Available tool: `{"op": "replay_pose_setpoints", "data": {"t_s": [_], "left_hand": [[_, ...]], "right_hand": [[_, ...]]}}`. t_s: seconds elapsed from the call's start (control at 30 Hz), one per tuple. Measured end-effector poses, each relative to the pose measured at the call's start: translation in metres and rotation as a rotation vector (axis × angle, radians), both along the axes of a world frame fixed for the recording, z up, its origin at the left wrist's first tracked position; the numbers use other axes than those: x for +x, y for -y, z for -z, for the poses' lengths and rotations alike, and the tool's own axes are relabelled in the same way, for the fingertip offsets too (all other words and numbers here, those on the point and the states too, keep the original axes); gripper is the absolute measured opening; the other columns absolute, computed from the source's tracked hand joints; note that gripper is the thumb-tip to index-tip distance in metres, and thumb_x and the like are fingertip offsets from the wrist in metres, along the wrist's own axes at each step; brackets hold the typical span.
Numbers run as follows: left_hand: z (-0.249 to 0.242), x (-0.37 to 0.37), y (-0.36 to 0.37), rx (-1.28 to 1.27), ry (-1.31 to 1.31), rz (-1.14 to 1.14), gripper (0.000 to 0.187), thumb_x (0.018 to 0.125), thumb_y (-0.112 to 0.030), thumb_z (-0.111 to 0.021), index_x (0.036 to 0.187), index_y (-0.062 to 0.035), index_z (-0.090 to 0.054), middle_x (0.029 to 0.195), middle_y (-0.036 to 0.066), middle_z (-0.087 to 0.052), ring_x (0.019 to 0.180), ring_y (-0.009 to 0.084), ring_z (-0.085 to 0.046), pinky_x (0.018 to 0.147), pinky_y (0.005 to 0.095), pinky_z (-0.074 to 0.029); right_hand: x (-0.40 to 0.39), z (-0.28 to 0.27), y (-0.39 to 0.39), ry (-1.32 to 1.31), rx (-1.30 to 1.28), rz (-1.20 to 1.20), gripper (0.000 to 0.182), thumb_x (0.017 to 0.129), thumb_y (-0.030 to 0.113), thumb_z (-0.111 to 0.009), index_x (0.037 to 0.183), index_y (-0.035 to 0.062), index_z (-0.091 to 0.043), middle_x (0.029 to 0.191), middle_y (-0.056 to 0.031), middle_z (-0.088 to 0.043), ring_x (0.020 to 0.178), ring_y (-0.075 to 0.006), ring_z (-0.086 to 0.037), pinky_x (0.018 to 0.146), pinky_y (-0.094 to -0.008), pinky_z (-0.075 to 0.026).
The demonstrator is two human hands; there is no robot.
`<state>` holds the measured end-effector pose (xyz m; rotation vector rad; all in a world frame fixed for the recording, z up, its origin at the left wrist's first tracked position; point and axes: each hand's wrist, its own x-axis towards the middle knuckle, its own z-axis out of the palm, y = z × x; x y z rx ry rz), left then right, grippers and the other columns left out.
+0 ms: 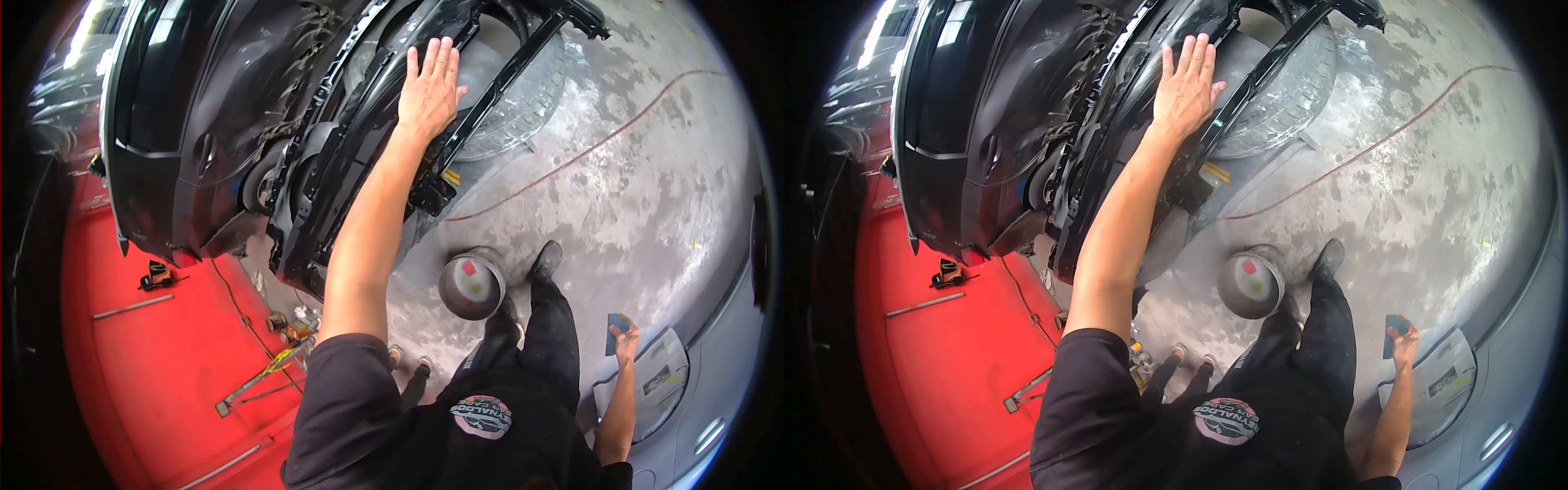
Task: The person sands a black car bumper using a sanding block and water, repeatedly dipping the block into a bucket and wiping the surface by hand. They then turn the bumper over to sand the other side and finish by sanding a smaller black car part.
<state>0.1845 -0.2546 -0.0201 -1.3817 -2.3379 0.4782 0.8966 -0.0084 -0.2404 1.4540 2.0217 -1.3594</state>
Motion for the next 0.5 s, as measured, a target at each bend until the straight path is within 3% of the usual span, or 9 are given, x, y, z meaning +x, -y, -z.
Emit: {"op": "replay_pose_setpoints", "data": {"t_s": [0.07,0.13,0.17,0.23,0.33,0.4,0.5], "left_hand": [[-0.006,0.004,0.018,-0.056,0.019,0.005,0.074,0.109,-0.049,-0.057,0.164,-0.0008,-0.044,0.177,0.016,-0.035,0.165,0.0333,-0.030,0.134,0.0589,-0.021],[-0.016,0.012,0.043,-0.108,0.038,0.011,0.074,0.109,-0.048,-0.058,0.165,-0.0008,-0.044,0.178,0.015,-0.035,0.166,0.0322,-0.029,0.134,0.0567,-0.021],[-0.019,0.018,0.058,-0.106,0.075,-0.012,0.075,0.108,-0.047,-0.059,0.165,-0.0006,-0.043,0.178,0.015,-0.034,0.166,0.0321,-0.029,0.135,0.0552,-0.021],[-0.023,0.033,0.092,-0.078,0.144,-0.068,0.076,0.107,-0.044,-0.062,0.166,-0.0002,-0.042,0.178,0.015,-0.034,0.166,0.0326,-0.028,0.135,0.0533,-0.022],[-0.035,0.063,0.149,-0.100,0.210,-0.183,0.079,0.106,-0.040,-0.064,0.167,0.0032,-0.037,0.179,0.018,-0.031,0.166,0.0357,-0.026,0.134,0.0551,-0.022],[-0.037,0.080,0.189,-0.097,0.214,-0.252,0.080,0.107,-0.038,-0.063,0.167,0.0056,-0.034,0.178,0.022,-0.029,0.166,0.0396,-0.025,0.134,0.0572,-0.021],[-0.038,0.104,0.234,-0.085,0.229,-0.349,0.080,0.108,-0.037,-0.062,0.167,0.0077,-0.032,0.179,0.025,-0.026,0.167,0.0428,-0.022,0.133,0.0617,-0.019]], "right_hand": [[0.019,0.015,0.002,0.019,-0.012,0.011,0.055,0.084,0.020,-0.084,0.133,-0.0032,-0.073,0.115,-0.0252,-0.077,0.103,-0.0353,-0.075,0.093,-0.0434,-0.059],[0.075,0.083,-0.007,0.012,0.146,-0.130,0.051,0.085,0.020,-0.083,0.130,-0.0034,-0.073,0.112,-0.0255,-0.078,0.097,-0.0368,-0.075,0.091,-0.0437,-0.059],[0.075,0.083,-0.011,0.014,0.146,-0.136,0.051,0.085,0.020,-0.083,0.130,-0.0034,-0.073,0.112,-0.0255,-0.078,0.097,-0.0368,-0.075,0.091,-0.0437,-0.059],[0.073,0.081,-0.018,-0.131,0.158,-0.242,0.048,0.086,0.021,-0.081,0.128,-0.0031,-0.075,0.111,-0.0268,-0.077,0.099,-0.0361,-0.074,0.093,-0.0444,-0.058],[-0.007,0.011,-0.016,0.022,0.073,-0.185,0.047,0.088,0.022,-0.079,0.128,-0.0024,-0.075,0.113,-0.0266,-0.077,0.104,-0.0360,-0.074,0.094,-0.0452,-0.057],[-0.007,0.023,-0.018,-0.036,0.107,-0.167,0.048,0.088,0.021,-0.078,0.131,-0.0013,-0.074,0.110,-0.0233,-0.077,0.102,-0.0346,-0.074,0.092,-0.0444,-0.057],[-0.042,-0.002,-0.008,-0.090,0.073,-0.098,0.050,0.088,0.019,-0.078,0.133,-0.0016,-0.073,0.104,-0.0198,-0.077,0.094,-0.0319,-0.074,0.088,-0.0425,-0.058]]}}
